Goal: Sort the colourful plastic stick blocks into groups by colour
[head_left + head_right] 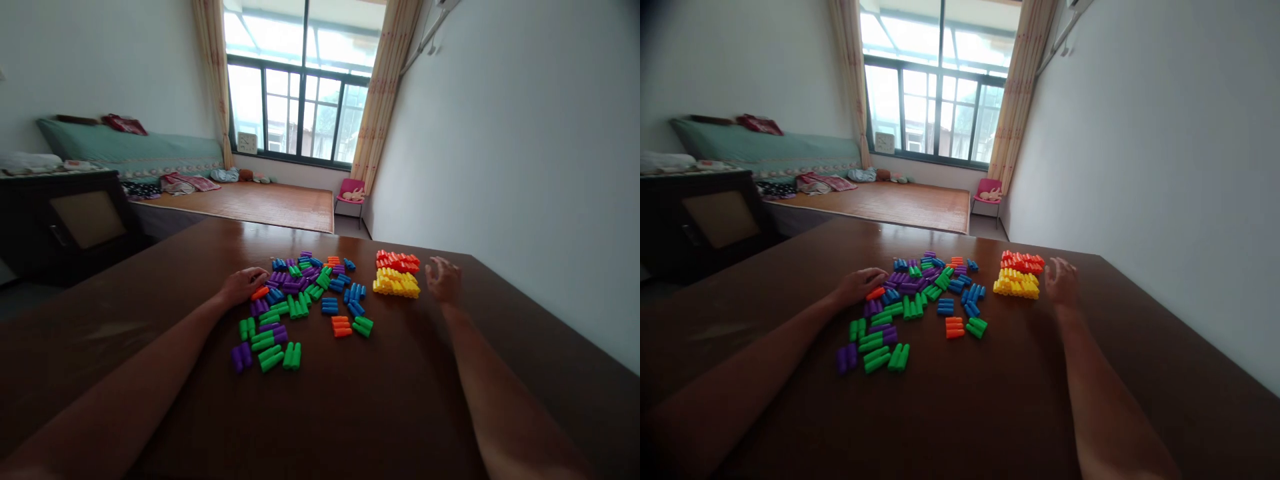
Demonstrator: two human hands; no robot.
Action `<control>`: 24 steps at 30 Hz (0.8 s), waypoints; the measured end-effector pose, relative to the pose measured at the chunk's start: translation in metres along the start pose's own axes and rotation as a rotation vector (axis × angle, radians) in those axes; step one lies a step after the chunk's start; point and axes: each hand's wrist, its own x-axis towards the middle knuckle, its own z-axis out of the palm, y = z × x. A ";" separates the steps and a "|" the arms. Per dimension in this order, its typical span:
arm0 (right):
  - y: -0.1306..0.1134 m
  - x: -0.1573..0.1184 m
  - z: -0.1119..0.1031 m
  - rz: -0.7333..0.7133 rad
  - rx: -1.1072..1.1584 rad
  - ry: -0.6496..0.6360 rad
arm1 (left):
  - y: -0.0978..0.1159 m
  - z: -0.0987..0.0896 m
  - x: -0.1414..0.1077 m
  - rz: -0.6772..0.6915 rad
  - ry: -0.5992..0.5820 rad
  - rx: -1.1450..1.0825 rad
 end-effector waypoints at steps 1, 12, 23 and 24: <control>-0.024 0.002 -0.003 -0.063 0.061 -0.028 | 0.001 0.001 -0.001 0.028 0.018 0.020; -0.281 -0.067 0.014 -0.663 0.437 -0.616 | 0.006 0.011 -0.006 0.232 0.017 -0.016; -0.237 -0.042 0.018 -0.279 0.879 -0.727 | 0.004 0.005 -0.005 0.202 -0.037 -0.153; -0.214 -0.032 0.016 -0.197 0.907 -0.695 | 0.003 0.005 -0.004 0.194 -0.048 -0.155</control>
